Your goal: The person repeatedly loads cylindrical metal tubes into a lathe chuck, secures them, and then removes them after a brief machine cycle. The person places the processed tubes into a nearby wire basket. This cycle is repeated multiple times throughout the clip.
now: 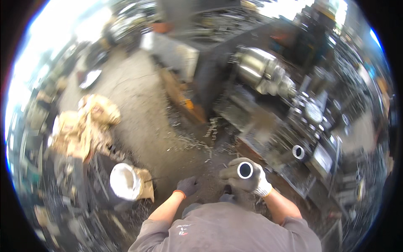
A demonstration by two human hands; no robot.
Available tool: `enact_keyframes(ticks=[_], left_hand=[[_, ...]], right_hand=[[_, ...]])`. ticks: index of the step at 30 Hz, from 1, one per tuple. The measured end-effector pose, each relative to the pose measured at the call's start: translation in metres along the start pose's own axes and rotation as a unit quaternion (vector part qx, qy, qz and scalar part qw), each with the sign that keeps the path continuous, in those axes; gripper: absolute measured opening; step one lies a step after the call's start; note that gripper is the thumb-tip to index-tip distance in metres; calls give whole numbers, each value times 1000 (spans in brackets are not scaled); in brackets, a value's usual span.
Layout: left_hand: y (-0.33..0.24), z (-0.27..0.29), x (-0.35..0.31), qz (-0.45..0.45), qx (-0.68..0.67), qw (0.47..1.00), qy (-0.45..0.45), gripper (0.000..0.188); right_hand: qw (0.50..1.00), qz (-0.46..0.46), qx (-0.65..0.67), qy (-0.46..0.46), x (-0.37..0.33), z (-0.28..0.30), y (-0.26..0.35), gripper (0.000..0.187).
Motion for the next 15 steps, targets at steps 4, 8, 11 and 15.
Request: enact_keyframes(ticks=[4,8,11,15], left_hand=[[251,-152,-93,342,-206,915,-55,48],[414,-339,-247,536,-478,694,-48,65],[449,-435,-347,580,-419,698,-16,78],[401,-500,-451,686,-495,489,-211,59]], right_hand=[[987,-118,-84,64,11,-81,-19,53],[966,-59,-73,241,32,-220,5,55],[929,17,-28,368,33,-340,49,56],[839,119,77,526,13,-483,125,57]])
Point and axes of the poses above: each hand's wrist, its own x-axis towards the middle knuckle, its own z-axis out of the back of the hand, y = z × x, the point moved 7 cm from there along x, towards the middle knuckle, and after that the axes turned 12 degrees about z, right-handed, at the moved point
